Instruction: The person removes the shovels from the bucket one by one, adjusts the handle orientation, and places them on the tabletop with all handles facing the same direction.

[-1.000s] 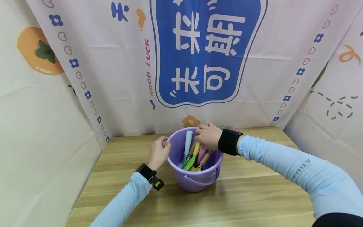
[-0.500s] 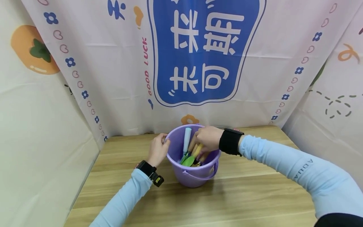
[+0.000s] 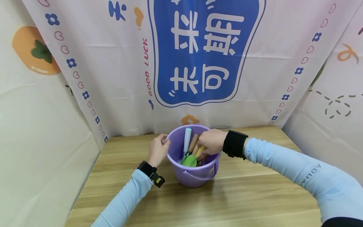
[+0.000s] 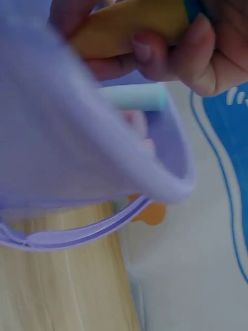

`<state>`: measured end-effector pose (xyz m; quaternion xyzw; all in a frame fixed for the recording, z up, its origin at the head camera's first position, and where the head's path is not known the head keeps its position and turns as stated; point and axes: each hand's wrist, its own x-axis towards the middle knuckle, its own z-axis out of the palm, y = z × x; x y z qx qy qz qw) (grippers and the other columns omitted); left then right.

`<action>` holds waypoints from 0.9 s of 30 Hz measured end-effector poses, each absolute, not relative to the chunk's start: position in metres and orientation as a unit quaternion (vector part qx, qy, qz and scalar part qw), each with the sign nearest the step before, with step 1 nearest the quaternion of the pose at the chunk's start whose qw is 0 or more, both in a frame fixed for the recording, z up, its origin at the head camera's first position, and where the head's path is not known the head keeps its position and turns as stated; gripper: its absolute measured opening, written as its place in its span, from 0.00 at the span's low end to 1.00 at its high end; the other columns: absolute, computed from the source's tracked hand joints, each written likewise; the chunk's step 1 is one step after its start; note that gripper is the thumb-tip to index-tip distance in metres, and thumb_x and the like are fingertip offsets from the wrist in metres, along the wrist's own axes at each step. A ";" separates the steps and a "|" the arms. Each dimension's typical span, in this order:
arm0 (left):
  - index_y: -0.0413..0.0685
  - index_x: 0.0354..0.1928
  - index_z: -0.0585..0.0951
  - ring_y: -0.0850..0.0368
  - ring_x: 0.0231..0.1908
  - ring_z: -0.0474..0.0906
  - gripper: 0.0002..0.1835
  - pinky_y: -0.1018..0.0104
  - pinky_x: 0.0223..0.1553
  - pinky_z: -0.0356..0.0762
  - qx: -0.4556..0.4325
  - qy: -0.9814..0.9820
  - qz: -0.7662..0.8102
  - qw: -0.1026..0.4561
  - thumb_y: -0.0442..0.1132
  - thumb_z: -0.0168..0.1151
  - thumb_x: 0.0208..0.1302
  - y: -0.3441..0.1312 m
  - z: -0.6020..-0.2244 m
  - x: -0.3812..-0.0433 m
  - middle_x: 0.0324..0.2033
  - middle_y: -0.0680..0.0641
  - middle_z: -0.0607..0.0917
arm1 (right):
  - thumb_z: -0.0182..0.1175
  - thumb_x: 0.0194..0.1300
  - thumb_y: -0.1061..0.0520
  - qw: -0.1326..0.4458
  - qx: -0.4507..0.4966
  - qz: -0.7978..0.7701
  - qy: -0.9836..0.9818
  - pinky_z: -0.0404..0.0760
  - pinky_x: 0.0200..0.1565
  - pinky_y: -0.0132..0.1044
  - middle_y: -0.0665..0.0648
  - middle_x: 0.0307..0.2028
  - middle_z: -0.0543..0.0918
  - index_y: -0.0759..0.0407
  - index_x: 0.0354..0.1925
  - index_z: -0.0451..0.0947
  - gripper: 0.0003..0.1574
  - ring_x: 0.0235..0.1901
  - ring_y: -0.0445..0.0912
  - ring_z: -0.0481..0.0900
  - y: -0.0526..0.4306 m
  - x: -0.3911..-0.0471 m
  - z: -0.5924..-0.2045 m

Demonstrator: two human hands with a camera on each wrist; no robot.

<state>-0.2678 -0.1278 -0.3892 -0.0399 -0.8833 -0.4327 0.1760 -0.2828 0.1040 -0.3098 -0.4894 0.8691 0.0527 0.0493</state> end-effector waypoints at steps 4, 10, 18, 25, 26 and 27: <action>0.35 0.45 0.80 0.59 0.14 0.64 0.14 0.68 0.16 0.62 -0.043 -0.879 -0.437 0.183 0.33 0.56 0.58 -0.128 -0.391 -0.267 0.15 0.50 0.69 | 0.65 0.55 0.51 0.034 -0.483 0.054 0.874 0.75 0.33 0.38 0.46 0.27 0.79 0.52 0.30 0.81 0.07 0.27 0.41 0.75 0.113 -0.282 -0.298; 0.36 0.45 0.80 0.59 0.14 0.64 0.14 0.68 0.16 0.61 -0.039 -0.878 -0.438 0.187 0.34 0.56 0.58 -0.129 -0.392 -0.268 0.15 0.51 0.69 | 0.63 0.56 0.54 0.039 -0.469 -0.012 0.882 0.74 0.30 0.34 0.45 0.25 0.77 0.54 0.33 0.82 0.05 0.25 0.39 0.73 0.134 -0.279 -0.277; 0.36 0.46 0.80 0.60 0.14 0.62 0.14 0.70 0.15 0.58 -0.038 -0.871 -0.454 0.182 0.34 0.55 0.59 -0.128 -0.393 -0.268 0.14 0.51 0.67 | 0.60 0.62 0.53 -0.079 -0.397 -0.114 0.907 0.75 0.34 0.37 0.47 0.28 0.78 0.58 0.40 0.81 0.11 0.28 0.40 0.74 0.170 -0.262 -0.269; 0.35 0.45 0.80 0.59 0.15 0.64 0.14 0.70 0.17 0.61 -0.040 -0.861 -0.472 0.185 0.33 0.55 0.59 -0.126 -0.397 -0.269 0.16 0.50 0.69 | 0.58 0.63 0.59 -0.232 -0.259 -0.189 0.919 0.73 0.32 0.44 0.56 0.28 0.77 0.67 0.43 0.78 0.13 0.27 0.48 0.72 0.203 -0.248 -0.294; 0.34 0.45 0.80 0.59 0.16 0.64 0.14 0.70 0.18 0.61 -0.040 -0.859 -0.475 0.188 0.33 0.55 0.59 -0.127 -0.397 -0.270 0.16 0.49 0.69 | 0.57 0.63 0.59 -0.244 -0.233 -0.199 0.920 0.72 0.31 0.44 0.57 0.27 0.77 0.68 0.43 0.78 0.14 0.26 0.49 0.72 0.206 -0.247 -0.300; 0.34 0.45 0.80 0.59 0.16 0.64 0.14 0.70 0.18 0.62 -0.038 -0.857 -0.477 0.192 0.33 0.56 0.58 -0.127 -0.397 -0.270 0.17 0.49 0.70 | 0.57 0.63 0.59 -0.255 -0.209 -0.207 0.921 0.71 0.30 0.45 0.58 0.26 0.76 0.69 0.42 0.78 0.14 0.25 0.50 0.71 0.208 -0.246 -0.307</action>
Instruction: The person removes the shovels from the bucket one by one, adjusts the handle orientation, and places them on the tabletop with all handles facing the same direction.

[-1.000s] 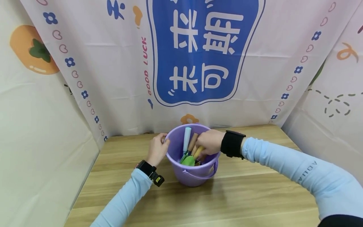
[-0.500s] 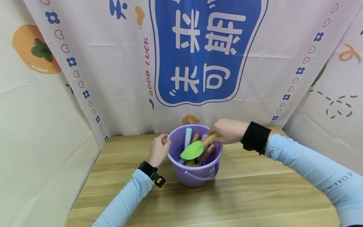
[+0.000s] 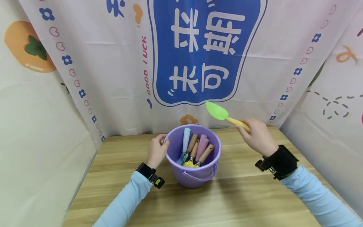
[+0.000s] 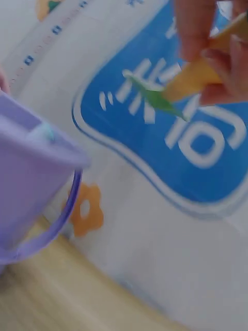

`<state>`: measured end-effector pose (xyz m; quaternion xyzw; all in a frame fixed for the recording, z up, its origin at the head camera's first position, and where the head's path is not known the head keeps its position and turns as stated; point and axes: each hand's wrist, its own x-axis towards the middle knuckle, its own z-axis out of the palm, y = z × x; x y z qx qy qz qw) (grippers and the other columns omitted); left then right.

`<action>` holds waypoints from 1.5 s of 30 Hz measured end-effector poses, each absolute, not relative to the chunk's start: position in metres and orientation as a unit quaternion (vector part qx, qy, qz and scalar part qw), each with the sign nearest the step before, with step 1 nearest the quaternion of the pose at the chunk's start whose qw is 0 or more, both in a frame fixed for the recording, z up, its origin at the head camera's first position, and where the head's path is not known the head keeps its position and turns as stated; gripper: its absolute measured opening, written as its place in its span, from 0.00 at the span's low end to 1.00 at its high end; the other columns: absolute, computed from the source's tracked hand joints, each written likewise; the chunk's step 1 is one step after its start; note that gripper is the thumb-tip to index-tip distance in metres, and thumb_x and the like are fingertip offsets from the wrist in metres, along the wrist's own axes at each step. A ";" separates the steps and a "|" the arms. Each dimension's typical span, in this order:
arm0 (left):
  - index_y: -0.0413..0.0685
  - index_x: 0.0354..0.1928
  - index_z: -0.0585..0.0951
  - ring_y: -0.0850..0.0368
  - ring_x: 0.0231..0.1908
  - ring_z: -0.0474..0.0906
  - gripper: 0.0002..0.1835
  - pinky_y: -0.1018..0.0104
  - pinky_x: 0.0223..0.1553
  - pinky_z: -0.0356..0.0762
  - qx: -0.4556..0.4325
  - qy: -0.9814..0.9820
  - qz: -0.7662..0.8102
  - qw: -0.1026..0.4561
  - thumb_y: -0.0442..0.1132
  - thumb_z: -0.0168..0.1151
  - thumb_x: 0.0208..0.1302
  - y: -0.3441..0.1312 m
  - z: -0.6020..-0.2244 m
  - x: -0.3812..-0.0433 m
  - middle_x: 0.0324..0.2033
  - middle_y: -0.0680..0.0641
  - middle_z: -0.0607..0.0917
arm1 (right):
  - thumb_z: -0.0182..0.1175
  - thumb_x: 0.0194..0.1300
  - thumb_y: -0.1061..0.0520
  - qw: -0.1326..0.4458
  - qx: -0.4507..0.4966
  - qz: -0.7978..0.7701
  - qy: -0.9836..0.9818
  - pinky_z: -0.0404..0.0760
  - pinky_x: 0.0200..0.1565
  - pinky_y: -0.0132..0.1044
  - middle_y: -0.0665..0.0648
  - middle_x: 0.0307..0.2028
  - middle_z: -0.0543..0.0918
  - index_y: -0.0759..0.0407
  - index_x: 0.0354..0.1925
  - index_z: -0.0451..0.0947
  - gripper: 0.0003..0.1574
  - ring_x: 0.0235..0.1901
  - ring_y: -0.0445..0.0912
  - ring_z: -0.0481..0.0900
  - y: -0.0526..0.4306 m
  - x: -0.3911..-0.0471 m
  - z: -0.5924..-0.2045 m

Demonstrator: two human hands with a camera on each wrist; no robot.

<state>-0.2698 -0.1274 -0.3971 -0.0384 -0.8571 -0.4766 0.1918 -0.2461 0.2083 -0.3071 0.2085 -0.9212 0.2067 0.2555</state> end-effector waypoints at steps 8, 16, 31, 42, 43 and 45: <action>0.33 0.44 0.80 0.59 0.16 0.65 0.14 0.70 0.17 0.63 -0.040 -0.853 -0.476 0.209 0.32 0.56 0.57 -0.132 -0.396 -0.268 0.17 0.49 0.71 | 0.57 0.61 0.63 0.278 0.099 0.211 -0.932 0.67 0.23 0.45 0.60 0.20 0.72 0.76 0.38 0.75 0.13 0.20 0.53 0.70 0.224 -0.256 -0.380; 0.34 0.44 0.81 0.59 0.16 0.66 0.13 0.70 0.17 0.64 -0.043 -0.849 -0.485 0.205 0.32 0.56 0.58 -0.127 -0.397 -0.268 0.16 0.48 0.72 | 0.55 0.58 0.65 0.176 0.059 0.217 -0.958 0.70 0.23 0.47 0.61 0.18 0.70 0.70 0.24 0.71 0.09 0.20 0.55 0.69 0.225 -0.258 -0.437; 0.35 0.43 0.81 0.59 0.16 0.66 0.13 0.71 0.17 0.64 -0.037 -0.844 -0.496 0.201 0.32 0.57 0.57 -0.125 -0.397 -0.269 0.17 0.49 0.72 | 0.54 0.57 0.65 0.110 0.016 0.222 -0.969 0.70 0.21 0.44 0.62 0.20 0.68 0.73 0.27 0.71 0.09 0.19 0.53 0.69 0.216 -0.259 -0.482; 0.35 0.41 0.82 0.59 0.17 0.67 0.11 0.72 0.18 0.64 -0.037 -0.836 -0.500 0.222 0.30 0.59 0.55 -0.126 -0.396 -0.270 0.17 0.49 0.73 | 0.55 0.54 0.55 0.036 -0.016 0.189 -0.981 0.65 0.16 0.42 0.56 0.17 0.69 0.58 0.17 0.66 0.14 0.17 0.49 0.68 0.215 -0.258 -0.487; 0.35 0.41 0.82 0.60 0.17 0.67 0.11 0.72 0.18 0.64 -0.036 -0.837 -0.499 0.222 0.30 0.59 0.55 -0.126 -0.397 -0.270 0.17 0.49 0.72 | 0.55 0.54 0.54 0.033 -0.017 0.185 -0.982 0.64 0.16 0.42 0.56 0.17 0.69 0.57 0.17 0.65 0.14 0.17 0.49 0.68 0.215 -0.258 -0.488; 0.35 0.41 0.82 0.60 0.17 0.67 0.11 0.71 0.19 0.64 -0.034 -0.837 -0.499 0.224 0.30 0.59 0.54 -0.126 -0.397 -0.270 0.17 0.49 0.72 | 0.55 0.53 0.53 0.032 -0.016 0.180 -0.983 0.65 0.17 0.42 0.57 0.19 0.69 0.57 0.17 0.65 0.15 0.18 0.50 0.68 0.214 -0.258 -0.489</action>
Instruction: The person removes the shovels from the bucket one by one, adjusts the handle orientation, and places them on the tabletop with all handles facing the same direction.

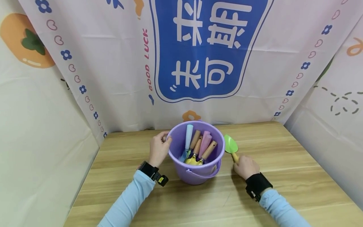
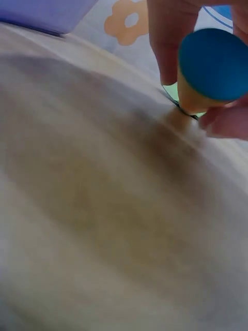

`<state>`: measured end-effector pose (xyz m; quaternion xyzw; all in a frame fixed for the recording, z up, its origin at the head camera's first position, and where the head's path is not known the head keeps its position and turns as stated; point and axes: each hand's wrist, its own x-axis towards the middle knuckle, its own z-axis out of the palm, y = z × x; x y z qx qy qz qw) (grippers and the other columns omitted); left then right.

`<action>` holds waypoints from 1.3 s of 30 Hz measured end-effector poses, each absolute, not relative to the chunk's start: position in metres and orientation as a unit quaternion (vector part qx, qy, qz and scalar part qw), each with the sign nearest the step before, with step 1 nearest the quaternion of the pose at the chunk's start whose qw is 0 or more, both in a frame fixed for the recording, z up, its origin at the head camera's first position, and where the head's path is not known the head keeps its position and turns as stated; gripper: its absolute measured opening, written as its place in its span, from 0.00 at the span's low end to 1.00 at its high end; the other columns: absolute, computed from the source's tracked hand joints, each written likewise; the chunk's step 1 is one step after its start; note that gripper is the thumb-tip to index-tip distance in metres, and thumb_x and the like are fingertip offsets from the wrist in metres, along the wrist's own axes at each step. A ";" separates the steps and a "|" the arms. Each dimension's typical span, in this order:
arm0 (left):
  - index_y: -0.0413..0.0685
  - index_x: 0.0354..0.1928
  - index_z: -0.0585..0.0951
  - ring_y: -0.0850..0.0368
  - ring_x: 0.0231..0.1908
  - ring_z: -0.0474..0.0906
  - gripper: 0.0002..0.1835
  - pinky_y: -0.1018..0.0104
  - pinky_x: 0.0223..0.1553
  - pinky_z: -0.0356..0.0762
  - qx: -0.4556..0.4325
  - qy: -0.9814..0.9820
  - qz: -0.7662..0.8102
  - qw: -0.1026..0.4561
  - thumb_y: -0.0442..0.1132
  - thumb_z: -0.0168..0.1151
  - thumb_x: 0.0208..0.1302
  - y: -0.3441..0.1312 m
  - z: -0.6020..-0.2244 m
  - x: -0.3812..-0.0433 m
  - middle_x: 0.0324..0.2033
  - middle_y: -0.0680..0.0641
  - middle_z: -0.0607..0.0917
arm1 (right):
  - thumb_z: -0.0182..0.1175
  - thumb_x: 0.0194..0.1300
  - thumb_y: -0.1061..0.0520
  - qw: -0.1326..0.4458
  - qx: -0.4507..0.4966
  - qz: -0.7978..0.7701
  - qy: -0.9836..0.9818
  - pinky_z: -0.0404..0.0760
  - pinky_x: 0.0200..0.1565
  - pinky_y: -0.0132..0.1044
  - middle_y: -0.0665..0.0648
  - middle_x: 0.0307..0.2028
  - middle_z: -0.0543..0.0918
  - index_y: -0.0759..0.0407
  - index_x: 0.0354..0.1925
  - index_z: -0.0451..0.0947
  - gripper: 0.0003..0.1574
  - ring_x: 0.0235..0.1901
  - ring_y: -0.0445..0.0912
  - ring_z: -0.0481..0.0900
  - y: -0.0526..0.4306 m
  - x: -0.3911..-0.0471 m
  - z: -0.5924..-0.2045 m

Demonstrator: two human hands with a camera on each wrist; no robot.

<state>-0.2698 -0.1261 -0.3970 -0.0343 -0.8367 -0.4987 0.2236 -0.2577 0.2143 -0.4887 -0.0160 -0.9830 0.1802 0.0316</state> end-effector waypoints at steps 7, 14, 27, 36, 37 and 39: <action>0.34 0.40 0.83 0.60 0.17 0.66 0.11 0.71 0.19 0.63 -0.035 -0.836 -0.498 0.227 0.30 0.59 0.54 -0.126 -0.397 -0.271 0.17 0.49 0.72 | 0.58 0.54 0.49 0.001 -0.012 0.173 -0.985 0.66 0.18 0.41 0.57 0.21 0.69 0.58 0.22 0.67 0.16 0.19 0.49 0.69 0.215 -0.257 -0.482; 0.34 0.41 0.82 0.61 0.17 0.67 0.12 0.71 0.18 0.65 -0.034 -0.840 -0.499 0.210 0.30 0.58 0.55 -0.126 -0.396 -0.270 0.17 0.49 0.73 | 0.55 0.60 0.42 -0.015 0.010 0.124 -0.992 0.74 0.22 0.50 0.67 0.31 0.77 0.70 0.40 0.73 0.29 0.26 0.58 0.77 0.221 -0.263 -0.438; 0.36 0.44 0.81 0.59 0.16 0.67 0.14 0.70 0.17 0.66 -0.024 -0.852 -0.492 0.178 0.32 0.58 0.56 -0.128 -0.392 -0.268 0.18 0.49 0.73 | 0.61 0.60 0.51 0.102 0.332 0.075 -0.935 0.76 0.46 0.47 0.62 0.47 0.76 0.62 0.52 0.74 0.24 0.45 0.53 0.77 0.155 -0.306 -0.288; 0.34 0.44 0.81 0.60 0.16 0.67 0.14 0.71 0.17 0.64 -0.026 -0.858 -0.482 0.175 0.32 0.58 0.56 -0.128 -0.392 -0.267 0.18 0.50 0.72 | 0.62 0.58 0.56 0.019 0.522 -0.085 -0.849 0.75 0.47 0.39 0.54 0.48 0.78 0.54 0.49 0.77 0.19 0.47 0.47 0.75 0.062 -0.308 -0.306; 0.35 0.44 0.81 0.60 0.16 0.66 0.13 0.71 0.17 0.63 -0.025 -0.858 -0.482 0.175 0.32 0.58 0.56 -0.128 -0.391 -0.267 0.17 0.50 0.72 | 0.63 0.57 0.55 0.017 0.524 -0.111 -0.844 0.75 0.45 0.39 0.52 0.45 0.78 0.53 0.48 0.77 0.19 0.46 0.46 0.75 0.055 -0.308 -0.311; 0.35 0.44 0.81 0.60 0.16 0.66 0.13 0.71 0.17 0.63 -0.025 -0.857 -0.483 0.177 0.32 0.58 0.56 -0.127 -0.390 -0.266 0.17 0.51 0.71 | 0.64 0.53 0.54 0.022 0.515 -0.169 -0.840 0.74 0.43 0.40 0.50 0.43 0.78 0.51 0.47 0.78 0.20 0.44 0.45 0.74 0.044 -0.310 -0.321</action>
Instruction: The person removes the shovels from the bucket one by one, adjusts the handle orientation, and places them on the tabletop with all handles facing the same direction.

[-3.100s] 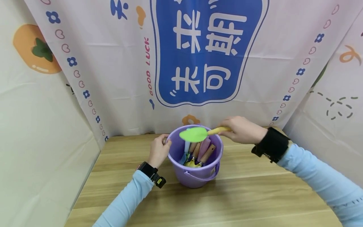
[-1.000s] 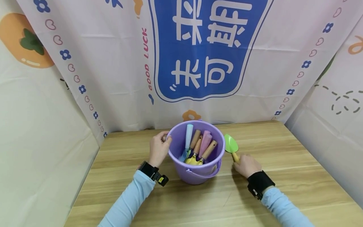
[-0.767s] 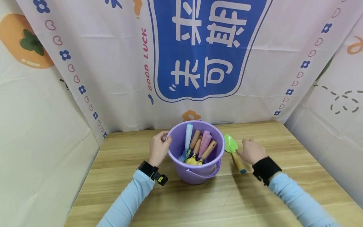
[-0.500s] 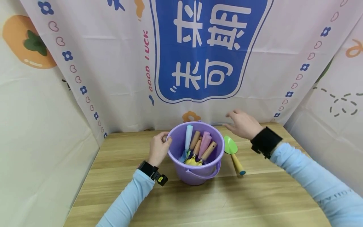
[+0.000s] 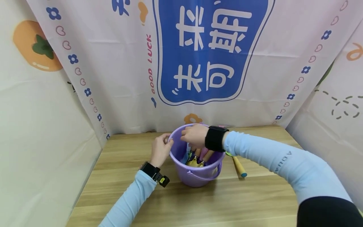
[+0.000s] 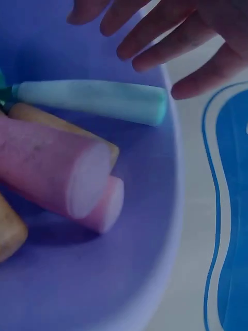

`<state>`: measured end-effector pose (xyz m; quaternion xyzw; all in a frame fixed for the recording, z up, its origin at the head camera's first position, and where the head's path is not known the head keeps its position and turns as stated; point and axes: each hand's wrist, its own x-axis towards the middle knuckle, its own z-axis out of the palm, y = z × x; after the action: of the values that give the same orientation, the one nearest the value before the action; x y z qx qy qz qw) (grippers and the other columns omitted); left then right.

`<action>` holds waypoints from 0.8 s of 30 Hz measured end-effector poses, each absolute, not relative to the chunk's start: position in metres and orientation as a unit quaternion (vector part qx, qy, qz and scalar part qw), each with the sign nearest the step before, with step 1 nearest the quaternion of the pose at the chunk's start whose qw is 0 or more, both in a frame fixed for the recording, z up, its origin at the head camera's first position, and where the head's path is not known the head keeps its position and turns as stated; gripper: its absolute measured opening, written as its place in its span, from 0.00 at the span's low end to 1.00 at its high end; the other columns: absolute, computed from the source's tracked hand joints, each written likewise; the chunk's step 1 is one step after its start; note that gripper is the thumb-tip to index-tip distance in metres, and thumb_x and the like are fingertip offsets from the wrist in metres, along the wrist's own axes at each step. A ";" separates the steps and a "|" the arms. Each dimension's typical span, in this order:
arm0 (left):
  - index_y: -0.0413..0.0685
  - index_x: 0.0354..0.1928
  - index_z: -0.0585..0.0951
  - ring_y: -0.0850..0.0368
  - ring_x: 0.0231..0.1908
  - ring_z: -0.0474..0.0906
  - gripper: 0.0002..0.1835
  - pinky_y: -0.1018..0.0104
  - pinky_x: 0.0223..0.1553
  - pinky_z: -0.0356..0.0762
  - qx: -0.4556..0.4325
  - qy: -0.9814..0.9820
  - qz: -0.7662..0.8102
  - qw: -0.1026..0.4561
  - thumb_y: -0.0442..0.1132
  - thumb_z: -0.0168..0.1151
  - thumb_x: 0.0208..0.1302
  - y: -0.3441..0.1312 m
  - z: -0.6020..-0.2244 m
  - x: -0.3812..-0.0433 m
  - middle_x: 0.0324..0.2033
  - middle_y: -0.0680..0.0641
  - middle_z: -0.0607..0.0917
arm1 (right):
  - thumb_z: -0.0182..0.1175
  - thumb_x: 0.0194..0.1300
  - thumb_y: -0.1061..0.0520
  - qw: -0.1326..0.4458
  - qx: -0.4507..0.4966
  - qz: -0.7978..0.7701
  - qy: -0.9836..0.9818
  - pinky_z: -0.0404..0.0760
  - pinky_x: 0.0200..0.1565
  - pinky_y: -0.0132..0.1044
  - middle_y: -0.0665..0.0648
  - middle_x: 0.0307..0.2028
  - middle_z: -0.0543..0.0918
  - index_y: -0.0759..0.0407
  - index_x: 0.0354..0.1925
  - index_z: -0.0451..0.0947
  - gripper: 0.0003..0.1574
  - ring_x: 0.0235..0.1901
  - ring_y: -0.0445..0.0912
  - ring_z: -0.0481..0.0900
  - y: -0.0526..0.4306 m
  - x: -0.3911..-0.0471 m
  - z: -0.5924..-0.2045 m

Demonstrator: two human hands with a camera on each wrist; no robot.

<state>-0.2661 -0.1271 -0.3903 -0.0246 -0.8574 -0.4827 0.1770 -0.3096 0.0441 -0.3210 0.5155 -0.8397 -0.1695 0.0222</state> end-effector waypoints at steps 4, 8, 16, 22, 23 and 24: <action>0.35 0.43 0.81 0.60 0.16 0.66 0.13 0.71 0.16 0.62 -0.023 -0.855 -0.486 0.179 0.32 0.59 0.56 -0.127 -0.390 -0.267 0.17 0.51 0.71 | 0.66 0.50 0.48 0.029 0.471 -0.270 -0.839 0.70 0.47 0.47 0.49 0.44 0.78 0.48 0.46 0.79 0.22 0.46 0.46 0.71 0.033 -0.311 -0.334; 0.35 0.44 0.81 0.60 0.16 0.65 0.13 0.71 0.16 0.63 -0.020 -0.855 -0.488 0.176 0.32 0.59 0.56 -0.127 -0.391 -0.266 0.17 0.50 0.71 | 0.63 0.52 0.43 0.036 0.443 -0.328 -0.833 0.63 0.53 0.50 0.49 0.46 0.77 0.45 0.45 0.81 0.20 0.49 0.47 0.68 0.030 -0.312 -0.341; 0.36 0.43 0.82 0.60 0.17 0.67 0.13 0.69 0.19 0.65 -0.015 -0.851 -0.490 0.186 0.32 0.59 0.55 -0.125 -0.391 -0.266 0.17 0.50 0.71 | 0.66 0.48 0.48 0.003 0.440 -0.269 -0.857 0.73 0.44 0.44 0.51 0.36 0.81 0.50 0.33 0.82 0.11 0.38 0.47 0.77 0.032 -0.314 -0.330; 0.36 0.43 0.82 0.59 0.18 0.67 0.13 0.70 0.19 0.65 -0.017 -0.850 -0.490 0.192 0.32 0.59 0.55 -0.125 -0.391 -0.266 0.17 0.51 0.71 | 0.63 0.45 0.53 -0.076 0.445 -0.170 -0.876 0.70 0.24 0.37 0.45 0.17 0.73 0.48 0.15 0.69 0.12 0.19 0.42 0.69 0.038 -0.318 -0.323; 0.36 0.43 0.82 0.59 0.18 0.67 0.13 0.70 0.19 0.66 -0.017 -0.849 -0.491 0.192 0.32 0.59 0.55 -0.126 -0.391 -0.266 0.17 0.51 0.71 | 0.63 0.45 0.54 -0.087 0.448 -0.153 -0.877 0.68 0.23 0.36 0.45 0.16 0.71 0.47 0.14 0.67 0.13 0.18 0.41 0.67 0.040 -0.318 -0.322; 0.35 0.43 0.82 0.59 0.18 0.68 0.13 0.70 0.19 0.66 -0.019 -0.849 -0.493 0.191 0.31 0.59 0.55 -0.126 -0.391 -0.266 0.17 0.50 0.72 | 0.62 0.45 0.55 -0.095 0.453 -0.137 -0.876 0.66 0.22 0.35 0.44 0.15 0.70 0.47 0.13 0.66 0.14 0.17 0.41 0.66 0.042 -0.319 -0.321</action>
<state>-0.2657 -0.1259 -0.3911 -0.0190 -0.8486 -0.4928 0.1915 -0.3188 0.0425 -0.3213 0.4528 -0.8760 -0.1368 -0.0946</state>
